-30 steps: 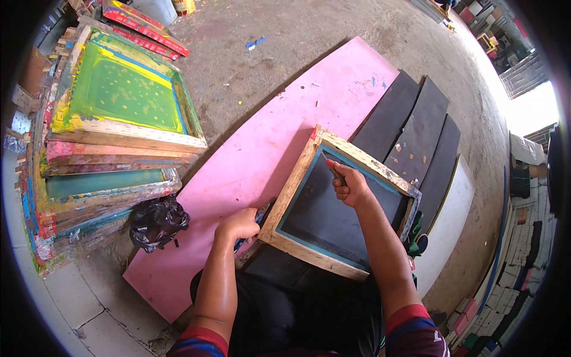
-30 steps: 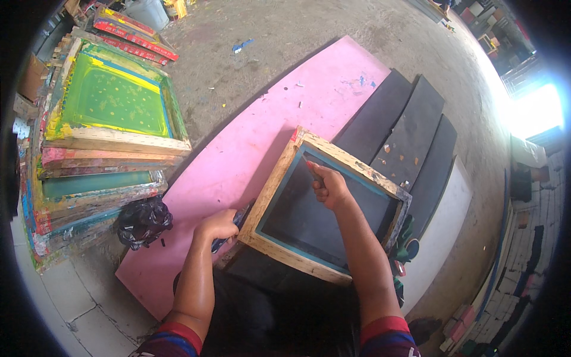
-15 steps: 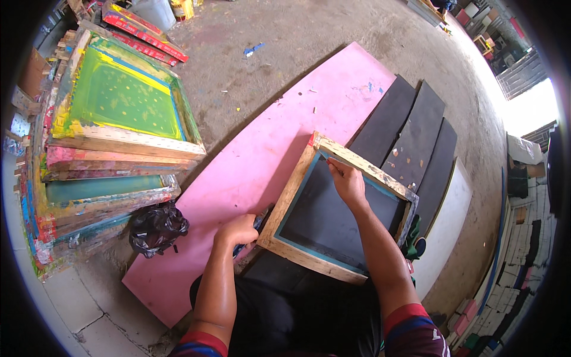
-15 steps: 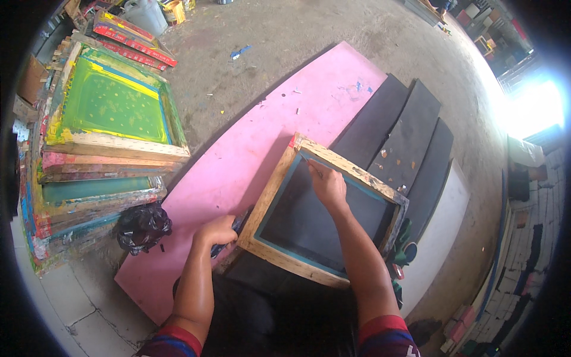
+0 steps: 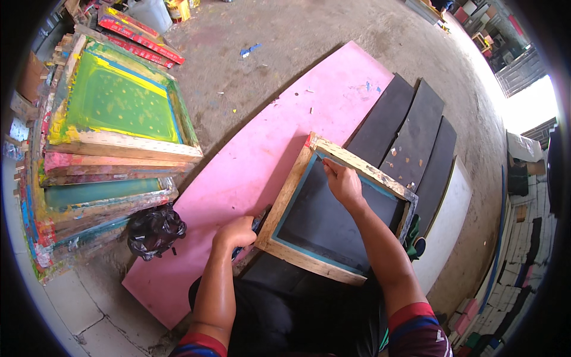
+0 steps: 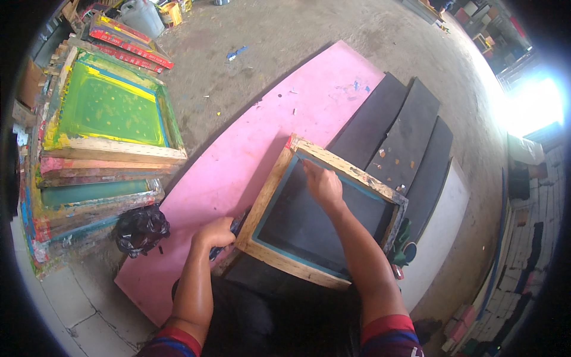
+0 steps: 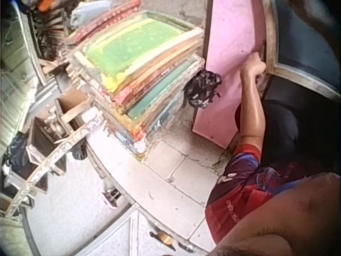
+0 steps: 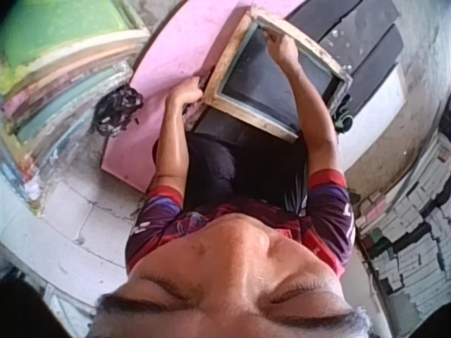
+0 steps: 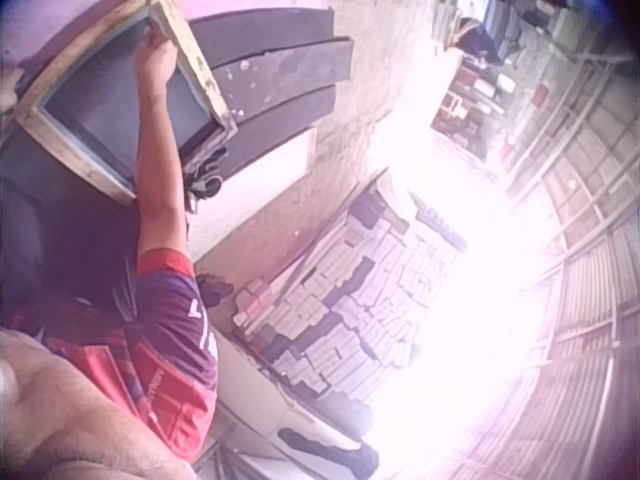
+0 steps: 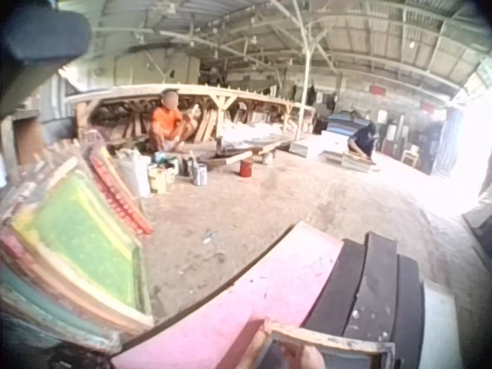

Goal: The person wipes the inside of a wooden frame with a green cloth, then flips it to wipe the back. They place the frame aside and pick up another frame, using a screwdriver to tighten screws along the edges.

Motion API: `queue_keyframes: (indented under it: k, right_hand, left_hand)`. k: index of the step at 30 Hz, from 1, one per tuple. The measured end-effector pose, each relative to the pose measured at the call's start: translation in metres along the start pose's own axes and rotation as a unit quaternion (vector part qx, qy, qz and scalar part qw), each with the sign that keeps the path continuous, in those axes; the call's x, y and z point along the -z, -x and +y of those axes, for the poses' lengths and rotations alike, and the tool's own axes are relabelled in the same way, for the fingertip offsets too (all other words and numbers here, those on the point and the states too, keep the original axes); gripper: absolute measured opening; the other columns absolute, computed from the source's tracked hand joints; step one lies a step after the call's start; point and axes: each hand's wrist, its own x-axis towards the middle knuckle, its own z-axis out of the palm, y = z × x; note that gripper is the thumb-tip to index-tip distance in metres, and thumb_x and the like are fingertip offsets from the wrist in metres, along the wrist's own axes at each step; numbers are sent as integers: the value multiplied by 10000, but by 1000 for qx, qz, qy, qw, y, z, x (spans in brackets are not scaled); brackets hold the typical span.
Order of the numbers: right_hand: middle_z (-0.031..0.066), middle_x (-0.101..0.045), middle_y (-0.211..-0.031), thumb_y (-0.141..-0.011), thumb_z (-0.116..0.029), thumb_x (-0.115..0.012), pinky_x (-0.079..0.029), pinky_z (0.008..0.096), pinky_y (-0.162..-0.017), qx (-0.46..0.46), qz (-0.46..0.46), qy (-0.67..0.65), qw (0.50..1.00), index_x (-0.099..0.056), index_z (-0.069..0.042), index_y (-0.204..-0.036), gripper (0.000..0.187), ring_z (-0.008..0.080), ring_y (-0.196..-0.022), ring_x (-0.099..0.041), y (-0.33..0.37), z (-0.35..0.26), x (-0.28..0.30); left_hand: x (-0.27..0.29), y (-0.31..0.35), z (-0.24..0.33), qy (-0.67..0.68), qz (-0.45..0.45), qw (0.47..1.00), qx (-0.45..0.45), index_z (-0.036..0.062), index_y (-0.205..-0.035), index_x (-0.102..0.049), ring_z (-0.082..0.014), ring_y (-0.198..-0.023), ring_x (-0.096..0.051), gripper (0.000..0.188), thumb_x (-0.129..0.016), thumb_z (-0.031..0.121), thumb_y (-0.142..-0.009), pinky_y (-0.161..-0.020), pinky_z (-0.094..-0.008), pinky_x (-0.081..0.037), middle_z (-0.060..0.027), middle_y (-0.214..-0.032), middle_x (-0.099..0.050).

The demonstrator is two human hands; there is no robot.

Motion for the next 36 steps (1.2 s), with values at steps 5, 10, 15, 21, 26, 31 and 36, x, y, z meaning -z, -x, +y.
queue_keyframes:
  k: [5,10,15,21,26,31,36]
  right_hand:
    - [206,-820,-1072,-1074,-262,-698,-578,398,-953,-65,-52,-175,981,-758,-52,-1371,369,305,-1016,-779,-9,20,-4]
    - [206,-826,-1073,-1077,-269,-687,-576,402,-954,-78,-65,-157,982,-732,-39,-1411,407,297,-1052,-781,-4,13,-3]
    - [151,-797,-957,-1083,-263,-679,-573,395,-829,-164,-122,-270,941,-734,-19,-1406,408,250,-912,-757,-11,13,3]
    - [-52,-523,-731,-1117,-290,-679,-325,269,-472,55,2,-203,978,-749,-66,-1415,379,67,-568,-460,-17,66,-31]
    - [-62,-480,-716,-1121,-304,-678,-299,253,-443,-242,-176,-389,871,-736,-94,-1440,387,63,-563,-457,-15,12,11]
    - [-52,-490,-717,-1126,-310,-670,-300,253,-436,-72,-70,-286,953,-741,-99,-1431,378,62,-558,-467,-16,27,-1]
    - [-8,-533,-708,-1129,-307,-661,-301,264,-415,193,98,-159,963,-761,-129,-1395,336,81,-537,-484,-27,76,-40]
  left_hand:
    - [5,5,8,-3,1,1000,-5,-67,-1176,-677,-292,-770,-795,336,-632,5,-851,-698,-442,-605,-215,-938,-782]
    - [-1,-4,-7,-3,-1,1000,-17,-68,-1176,-677,-286,-780,-797,335,-646,10,-851,-706,-435,-606,-208,-938,-785]
    - [3,8,5,7,-3,1000,12,-25,-1201,-698,-344,-882,-808,419,-587,52,-804,-838,-477,-605,-229,-989,-806]
    - [1,-3,7,-1,-6,1000,-17,-64,-1161,-681,-299,-796,-803,348,-646,29,-828,-737,-443,-608,-221,-951,-794]
    - [3,5,-1,25,2,1000,-11,-81,-1146,-674,-289,-765,-801,329,-675,17,-833,-693,-429,-609,-221,-933,-787]
    - [8,14,12,10,-6,1000,-10,-76,-1159,-669,-289,-759,-797,340,-672,23,-834,-698,-426,-609,-216,-932,-784]
    - [0,-8,1,-4,-12,1000,-12,-25,-1236,-675,-317,-859,-805,417,-600,58,-835,-827,-465,-603,-228,-985,-798]
